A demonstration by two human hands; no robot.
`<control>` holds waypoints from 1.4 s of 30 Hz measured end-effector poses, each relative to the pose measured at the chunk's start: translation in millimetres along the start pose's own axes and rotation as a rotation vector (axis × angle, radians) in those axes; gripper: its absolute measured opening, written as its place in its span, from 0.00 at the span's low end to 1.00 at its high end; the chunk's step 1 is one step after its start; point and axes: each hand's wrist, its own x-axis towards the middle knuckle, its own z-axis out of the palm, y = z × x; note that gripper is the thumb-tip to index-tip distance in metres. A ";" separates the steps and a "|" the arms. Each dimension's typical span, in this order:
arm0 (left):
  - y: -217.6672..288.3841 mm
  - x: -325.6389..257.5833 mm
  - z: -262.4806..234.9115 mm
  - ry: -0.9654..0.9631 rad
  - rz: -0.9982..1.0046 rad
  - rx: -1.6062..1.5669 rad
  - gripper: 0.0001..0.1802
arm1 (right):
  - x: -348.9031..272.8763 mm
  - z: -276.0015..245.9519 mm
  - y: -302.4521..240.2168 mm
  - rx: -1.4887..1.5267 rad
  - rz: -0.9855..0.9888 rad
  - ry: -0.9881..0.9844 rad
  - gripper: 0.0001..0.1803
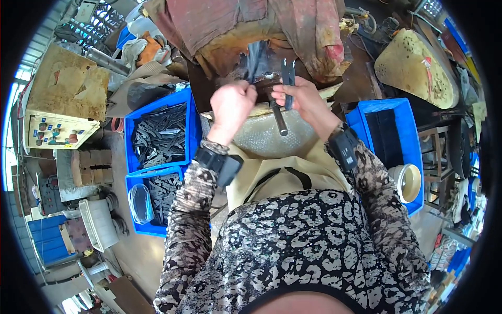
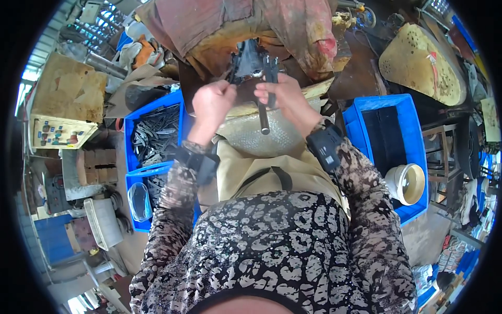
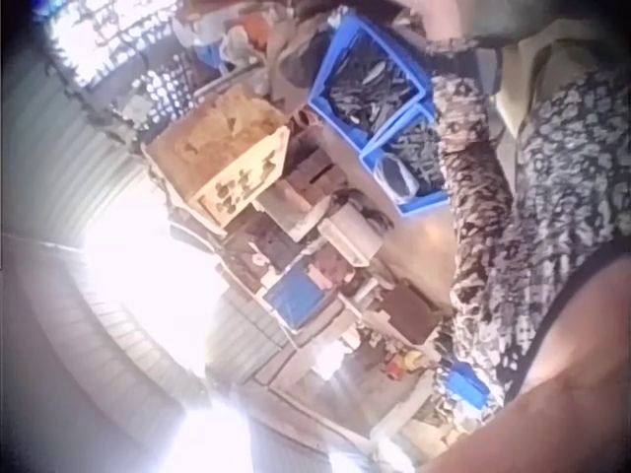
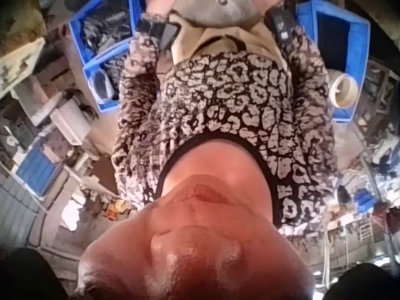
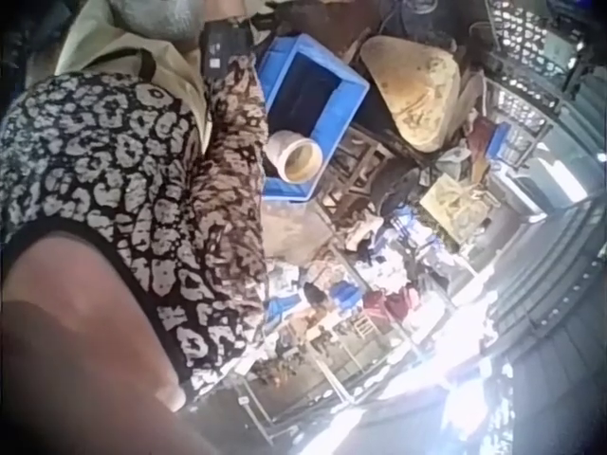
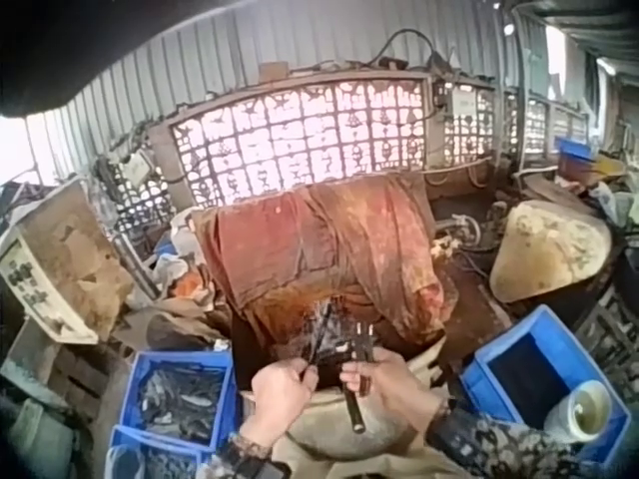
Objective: The person picks up metal pieces from a blue bin, holds them against a rotating grinding wheel under a stream of water, and places the finished pieces into a separate blue bin. This process is repeated for each piece, with the person occasionally dipping their hand into a bucket of water.
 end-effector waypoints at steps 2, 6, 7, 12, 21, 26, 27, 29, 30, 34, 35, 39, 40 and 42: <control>19.9 -10.0 9.3 0.043 0.088 -0.003 0.11 | 13.1 3.6 9.8 0.177 -0.030 -0.039 0.13; 40.5 -29.3 13.2 0.059 0.148 0.112 0.09 | 5.4 16.5 18.4 0.420 -0.074 -0.191 0.11; 42.6 -31.1 13.4 0.040 0.167 0.145 0.09 | 4.2 15.9 19.6 0.418 -0.075 -0.190 0.11; 34.0 -36.9 -1.5 -0.039 0.197 0.030 0.08 | -0.9 4.9 21.8 0.228 -0.062 -0.024 0.11; -3.2 -1.9 27.7 -0.348 -0.540 -1.503 0.06 | -33.0 20.4 4.5 0.172 -0.008 -0.186 0.15; -12.8 -5.3 33.7 -0.386 -0.557 -1.802 0.03 | -29.2 2.6 1.4 0.278 -0.016 -0.243 0.15; -13.7 -4.8 33.6 -0.409 -0.539 -1.849 0.03 | -30.6 4.4 -0.6 0.279 -0.014 -0.242 0.15; -14.5 -3.9 33.2 -0.428 -0.521 -1.894 0.03 | -35.7 8.8 -6.5 0.291 0.021 -0.262 0.14; -14.2 -3.2 33.1 -0.426 -0.496 -1.788 0.03 | -37.7 12.0 -8.0 0.296 0.038 -0.274 0.14; 0.5 1.2 26.0 -0.425 -0.444 -1.523 0.08 | -37.0 10.9 8.8 0.165 -0.048 -0.328 0.14; 5.0 1.6 24.1 -0.415 -0.442 -1.470 0.11 | -37.3 8.3 8.6 0.166 -0.049 -0.323 0.14; -7.9 20.4 13.3 -0.200 -0.423 -1.308 0.20 | -39.3 -6.1 3.1 -0.030 -0.035 -0.098 0.15; -23.6 27.3 18.8 -0.199 -0.425 -1.309 0.20 | -43.4 -8.5 1.5 -0.194 -0.079 -0.074 0.16; -73.9 34.1 38.1 -0.162 -0.419 -0.954 0.22 | -53.7 -2.5 1.7 -0.529 -0.169 -0.044 0.17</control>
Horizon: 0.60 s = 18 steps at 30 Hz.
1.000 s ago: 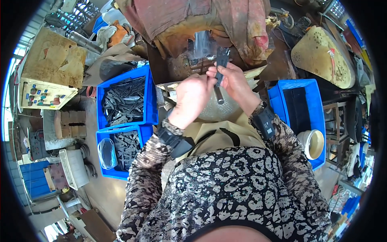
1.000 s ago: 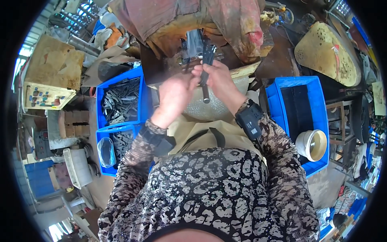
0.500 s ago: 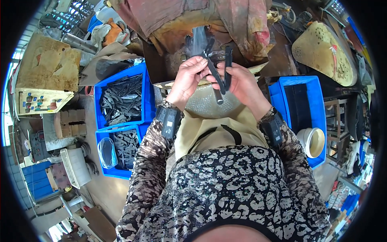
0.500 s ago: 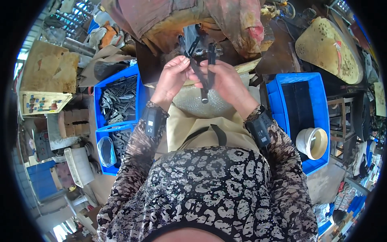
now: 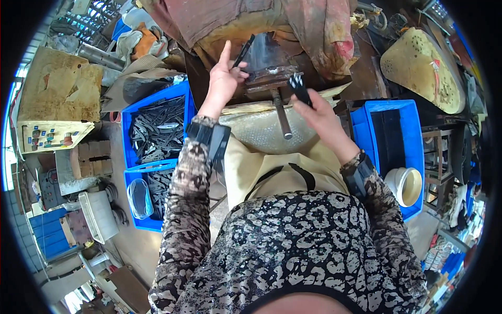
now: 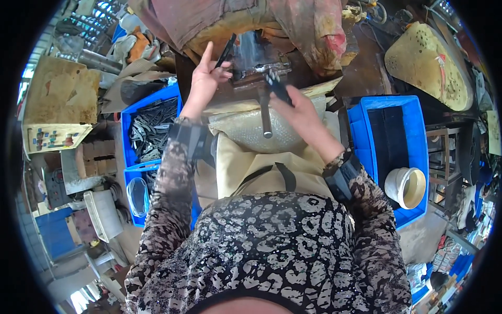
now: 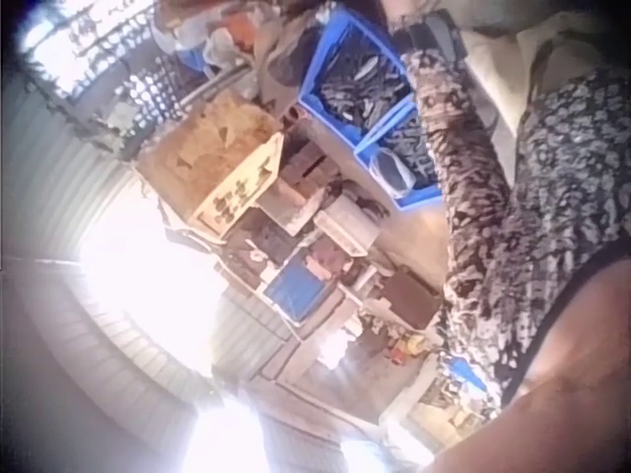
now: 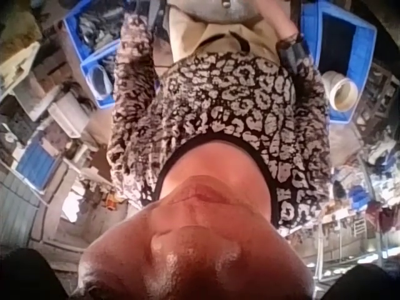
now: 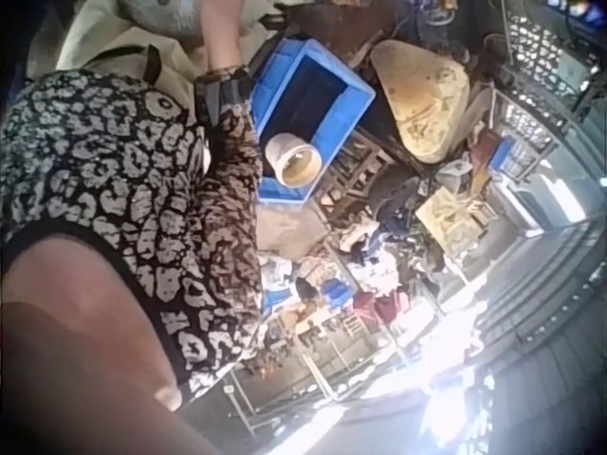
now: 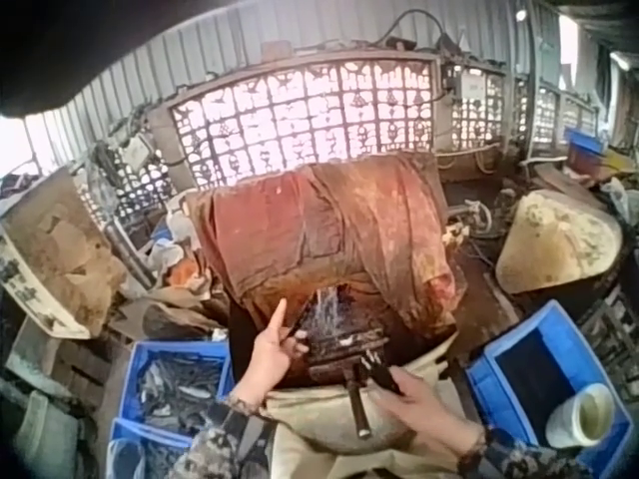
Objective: The person picks up metal pieces from a blue bin, holds them against a rotating grinding wheel under a stream of water, and places the finished pieces into a separate blue bin. This process is repeated for each piece, with the person occasionally dipping their hand into a bucket of water.
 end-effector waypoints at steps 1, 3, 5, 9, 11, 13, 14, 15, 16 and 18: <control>-20.8 9.4 -14.4 0.016 -0.001 0.003 0.22 | -5.6 7.3 1.4 0.000 -0.003 -0.016 0.17; -59.0 23.1 -33.0 -0.046 0.196 0.487 0.25 | -15.7 18.3 11.6 -0.144 -0.107 -0.192 0.18; -67.7 27.6 -32.7 -0.085 0.235 0.548 0.26 | -22.6 22.5 13.6 -0.219 -0.156 -0.273 0.18; -80.9 27.0 -36.5 -0.200 0.292 0.655 0.28 | -27.0 29.5 12.9 -0.343 -0.186 -0.340 0.18; -82.6 26.6 -34.4 -0.270 0.251 0.601 0.28 | -25.9 29.3 16.1 -0.463 -0.288 -0.328 0.20; -82.0 29.3 -38.3 -0.284 0.258 0.598 0.28 | -24.7 29.0 16.1 -0.523 -0.339 -0.321 0.21; -80.1 28.4 -41.7 -0.297 0.261 0.596 0.29 | -25.1 30.3 15.3 -0.551 -0.361 -0.319 0.20; -78.5 27.2 -43.0 -0.310 0.265 0.595 0.29 | -25.5 31.4 14.5 -0.580 -0.384 -0.316 0.19; -77.2 26.9 -41.2 -0.311 0.264 0.595 0.29 | -25.9 32.1 14.4 -0.609 -0.407 -0.313 0.19; -74.5 28.7 -33.3 -0.316 0.259 0.733 0.29 | -26.5 31.6 16.2 -0.646 -0.435 -0.300 0.18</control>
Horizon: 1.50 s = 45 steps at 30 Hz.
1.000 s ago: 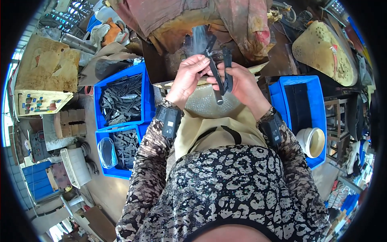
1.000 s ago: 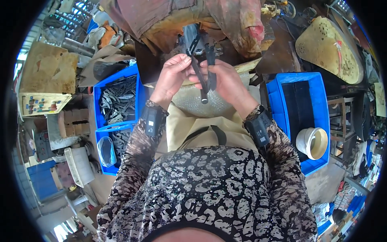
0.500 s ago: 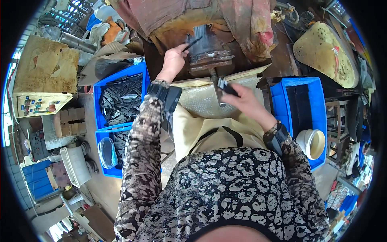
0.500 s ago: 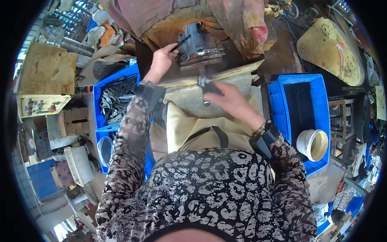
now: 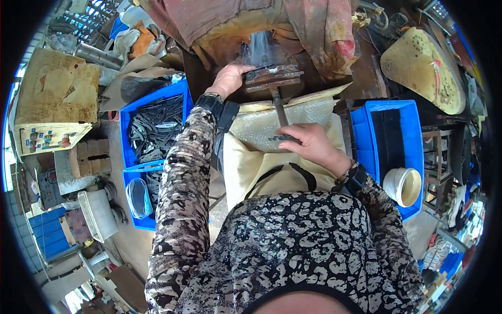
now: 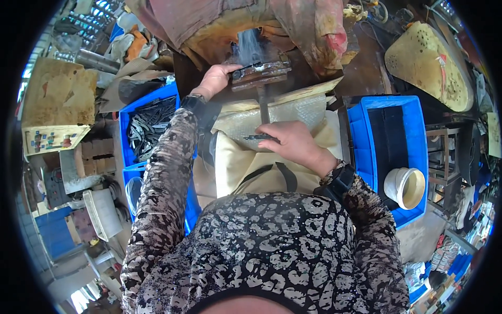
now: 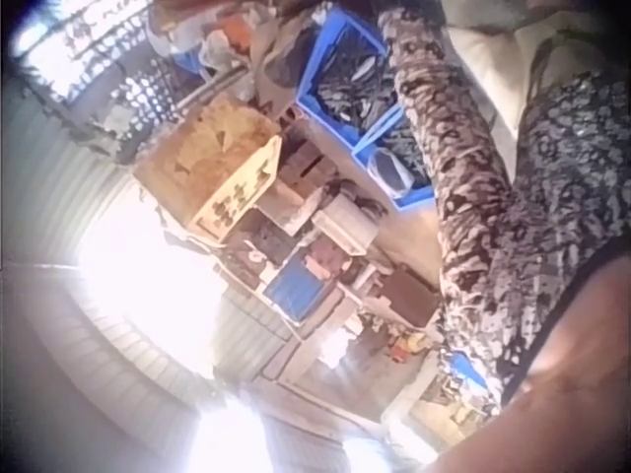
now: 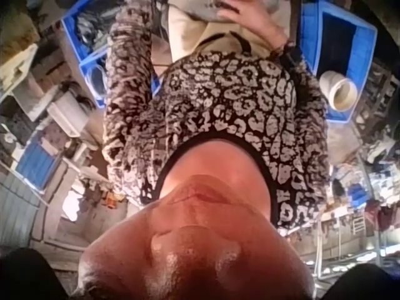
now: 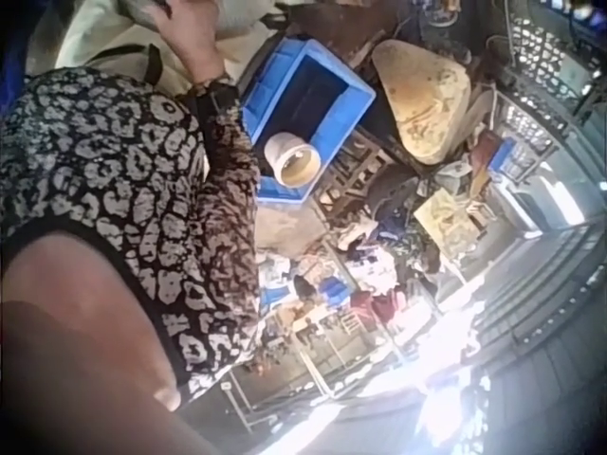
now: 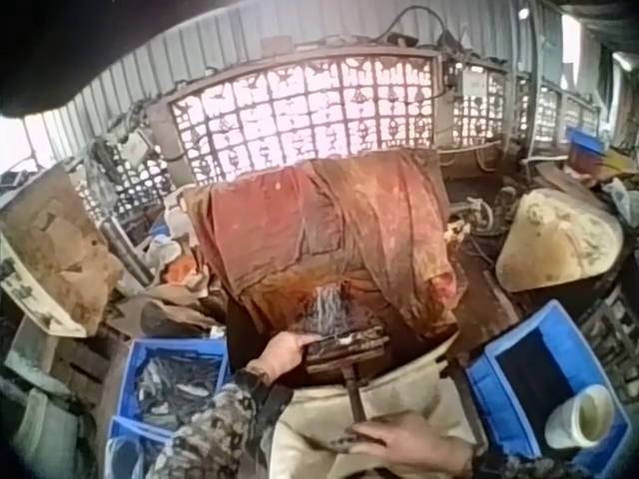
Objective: The person picks up metal pieces from a blue bin, holds them against a rotating grinding wheel under a stream of water, and places the finished pieces into a separate blue bin. This process is repeated for each piece, with the person occasionally dipping their hand into a bucket of water.
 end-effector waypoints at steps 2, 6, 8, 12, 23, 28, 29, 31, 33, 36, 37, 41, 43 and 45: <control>-1.4 0.1 0.1 -0.006 -0.015 0.068 0.30 | 0.5 -0.4 0.5 -0.089 -0.049 0.018 0.15; -5.2 -6.7 -6.9 -0.025 0.042 0.119 0.30 | 3.2 3.7 -6.5 -0.203 -0.085 0.022 0.14; -0.8 -16.4 -17.8 -0.029 0.043 0.213 0.29 | 2.7 10.4 -7.1 -0.221 -0.116 0.035 0.15; 31.0 -45.1 -36.7 0.071 0.064 0.299 0.24 | -4.5 18.9 -5.6 -0.233 -0.162 0.063 0.15; 69.2 -155.3 -21.0 0.654 0.169 0.086 0.19 | 93.2 -65.5 -23.8 -0.229 0.012 0.518 0.16; 41.0 -231.3 -24.4 0.738 -0.007 0.187 0.19 | 188.5 -123.6 27.0 -0.252 -0.042 0.502 0.20; 30.6 -248.6 -25.6 0.743 -0.080 0.209 0.19 | 206.0 -134.7 37.0 -0.311 -0.024 0.499 0.23; 8.7 -275.8 -32.1 0.797 -0.177 0.269 0.17 | 228.6 -159.7 50.4 -0.376 -0.010 0.498 0.25; -14.1 -312.0 -30.7 0.909 -0.287 0.301 0.14 | 250.5 -167.3 62.3 -0.442 0.073 0.463 0.25; -44.9 -368.2 -20.2 1.016 -0.527 0.225 0.11 | 269.6 -181.2 88.1 -0.424 0.129 0.423 0.25; -52.3 -385.9 -16.1 1.055 -0.690 0.159 0.10 | 276.3 -185.9 98.5 -0.375 0.151 0.413 0.25; -69.9 -452.6 1.6 1.006 -1.017 0.104 0.11 | 298.0 -199.1 130.5 -0.507 0.013 0.331 0.27; -79.6 -467.7 12.6 1.011 -1.075 0.049 0.11 | 302.1 -224.0 150.9 -0.599 -0.071 0.302 0.28; -91.7 -474.7 23.1 1.006 -1.145 -0.075 0.12 | 300.0 -261.7 175.0 -1.096 -0.185 0.178 0.21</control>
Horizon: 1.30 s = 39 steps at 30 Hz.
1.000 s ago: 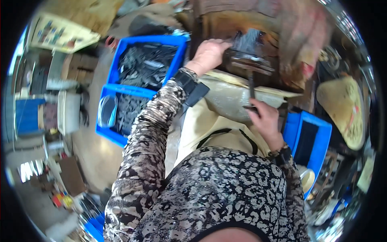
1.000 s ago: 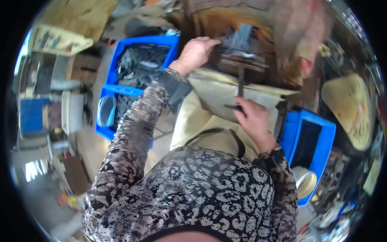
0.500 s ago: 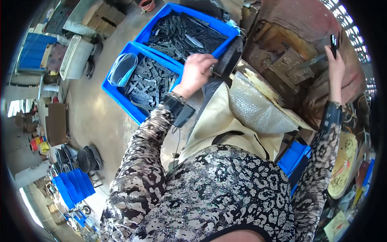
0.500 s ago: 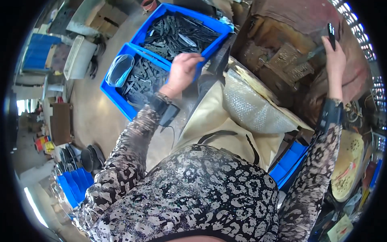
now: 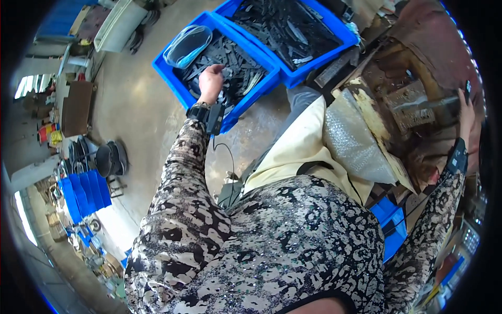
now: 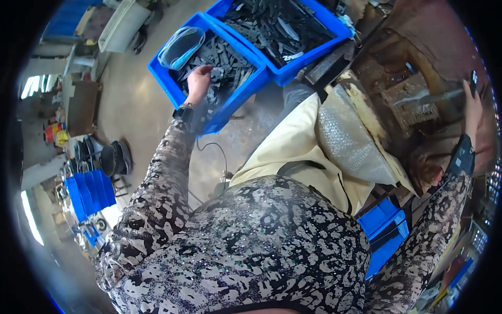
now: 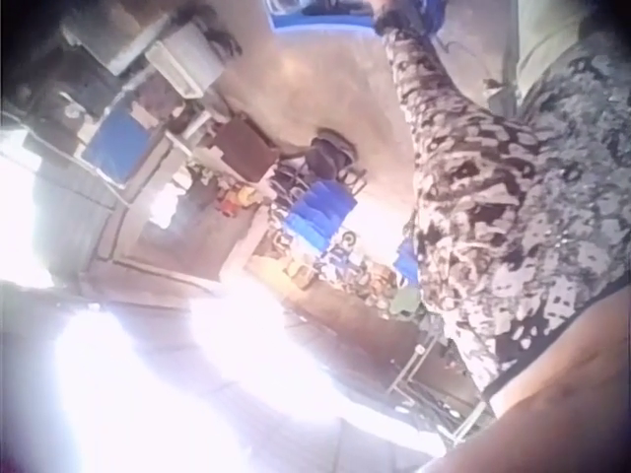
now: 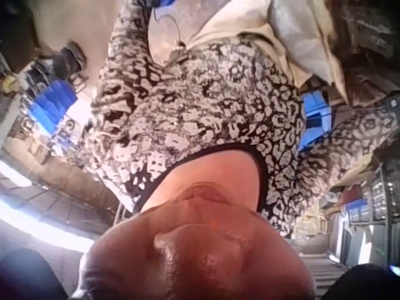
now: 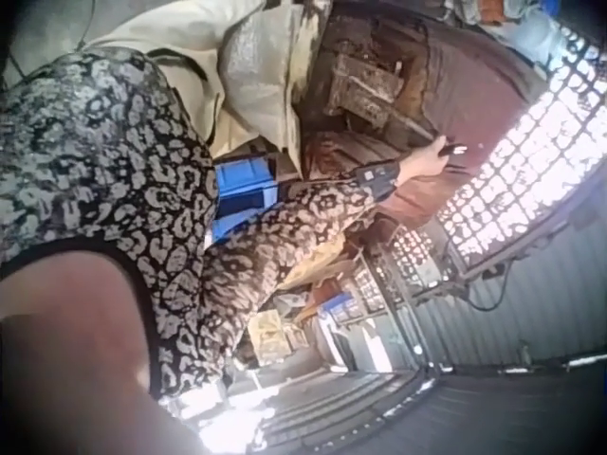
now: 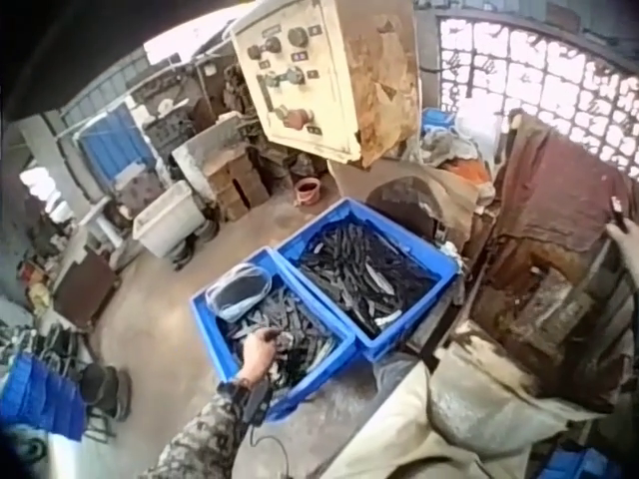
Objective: The person picks up metal pieces from a blue bin, holds them against a rotating grinding wheel under a stream of water, and places the finished pieces into a separate blue bin. This process is repeated for each piece, with the person occasionally dipping their hand into a bucket of water.
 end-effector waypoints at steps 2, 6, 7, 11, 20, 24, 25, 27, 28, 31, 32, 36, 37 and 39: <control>-9.5 -7.5 -6.4 -0.021 -0.041 0.053 0.12 | -5.7 9.5 -2.0 -0.211 -0.133 -0.038 0.27; -17.1 -17.9 -10.2 -0.094 -0.105 0.159 0.13 | -52.8 17.1 -25.9 0.148 0.190 0.064 0.25; -18.2 -18.0 -9.1 -0.108 -0.107 0.172 0.13 | -72.8 18.7 -33.5 0.383 0.309 0.034 0.24; -34.9 -30.5 -19.6 -0.156 -0.159 0.252 0.12 | -147.3 29.5 -103.2 0.679 0.548 -0.166 0.36; 11.6 -34.7 25.9 -0.187 0.168 0.554 0.15 | -274.6 64.1 -130.7 0.971 0.785 -0.210 0.17; -24.7 -21.6 30.9 -0.395 -0.083 0.666 0.12 | -251.5 34.5 -225.9 0.612 0.718 -0.103 0.15; -13.9 -21.5 39.7 -0.321 0.120 0.608 0.13 | -253.2 42.6 -208.3 0.828 0.830 -0.182 0.11; -39.1 -12.4 58.9 -0.149 0.281 0.713 0.15 | -241.0 23.7 -213.2 1.512 0.983 -0.130 0.08; -73.0 3.8 36.8 -0.156 0.457 0.791 0.14 | -232.0 23.3 -217.5 1.615 0.961 -0.167 0.07; -73.6 30.3 46.5 -0.134 0.556 0.456 0.14 | -230.5 19.5 -210.2 1.732 0.951 -0.213 0.06; -51.4 32.8 51.9 -0.105 0.435 0.062 0.14 | -233.9 18.7 -206.8 1.758 0.945 -0.246 0.06; 123.2 1.6 59.6 -0.295 0.023 -0.473 0.16 | -258.7 18.8 -176.1 1.746 0.951 -0.295 0.07; 150.4 -2.1 55.1 -0.292 0.032 -0.468 0.16 | -257.7 18.9 -176.2 1.745 0.928 -0.330 0.07; 185.5 -4.9 54.8 -0.425 0.079 -0.579 0.15 | -250.9 21.6 -178.9 1.698 0.903 -0.370 0.07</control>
